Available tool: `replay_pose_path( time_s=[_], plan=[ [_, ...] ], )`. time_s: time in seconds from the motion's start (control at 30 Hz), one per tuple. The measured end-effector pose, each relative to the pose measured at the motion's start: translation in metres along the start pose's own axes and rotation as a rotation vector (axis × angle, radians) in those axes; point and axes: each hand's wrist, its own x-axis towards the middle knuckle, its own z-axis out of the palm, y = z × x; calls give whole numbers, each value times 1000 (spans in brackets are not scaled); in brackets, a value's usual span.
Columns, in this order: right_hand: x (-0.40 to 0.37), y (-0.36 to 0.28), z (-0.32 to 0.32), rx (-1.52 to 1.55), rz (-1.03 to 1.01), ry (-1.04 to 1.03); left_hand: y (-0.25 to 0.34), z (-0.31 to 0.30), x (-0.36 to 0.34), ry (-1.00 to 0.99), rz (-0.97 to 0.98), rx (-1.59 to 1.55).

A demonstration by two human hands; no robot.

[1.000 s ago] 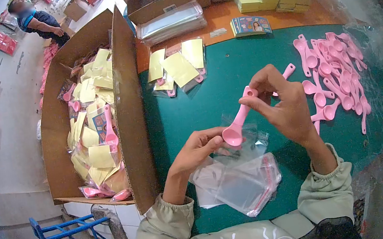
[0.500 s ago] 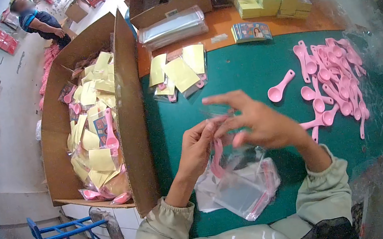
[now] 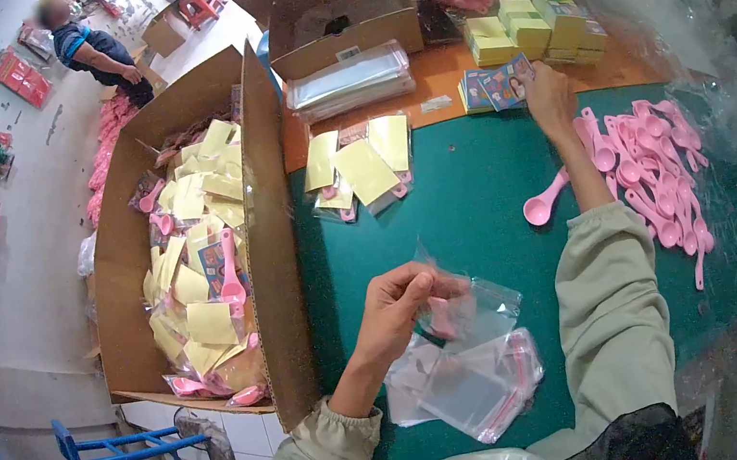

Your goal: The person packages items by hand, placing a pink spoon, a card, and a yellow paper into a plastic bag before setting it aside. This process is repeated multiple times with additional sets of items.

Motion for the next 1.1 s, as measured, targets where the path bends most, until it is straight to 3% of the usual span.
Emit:
replay_pose_path(
  time_s=[0.03, 0.13, 0.2, 0.27, 0.37, 0.47, 0.67, 0.73, 0.93, 1.0, 1.1],
  plan=[
    [0, -5, -10, -42, -3, 12, 1, 1, 0, -1, 7, 15],
    [-19, -18, -47, 358, -215, -136, 12, 9, -4, 117, -19, 113],
    [-63, -61, -111, 871, -126, -524, 16, 10, -5, 118, 9, 128],
    [-106, -92, -162, 1164, -50, -629, 15, 10, -4, 111, 25, 171],
    [-134, -100, -207, 861, -110, -739, 11, 7, -3, 99, -5, 268],
    [-143, -100, -215, 638, -491, -527, 11, 6, -4, 91, -73, 315],
    [-145, -98, -229, 555, -496, -548, 19, 18, -5, 24, -29, 278],
    [-147, -99, -228, 558, -528, -611, 20, 13, -5, 1, -102, 402],
    [-159, -94, -205, 430, -666, -820, 16, 24, -2, -70, 9, 373],
    [-169, -91, -196, 292, -736, -906, 23, 28, -3, -67, -2, 580],
    [-175, -90, -186, 401, -761, -819, 26, 31, -4, -7, 26, 851]
  ],
)
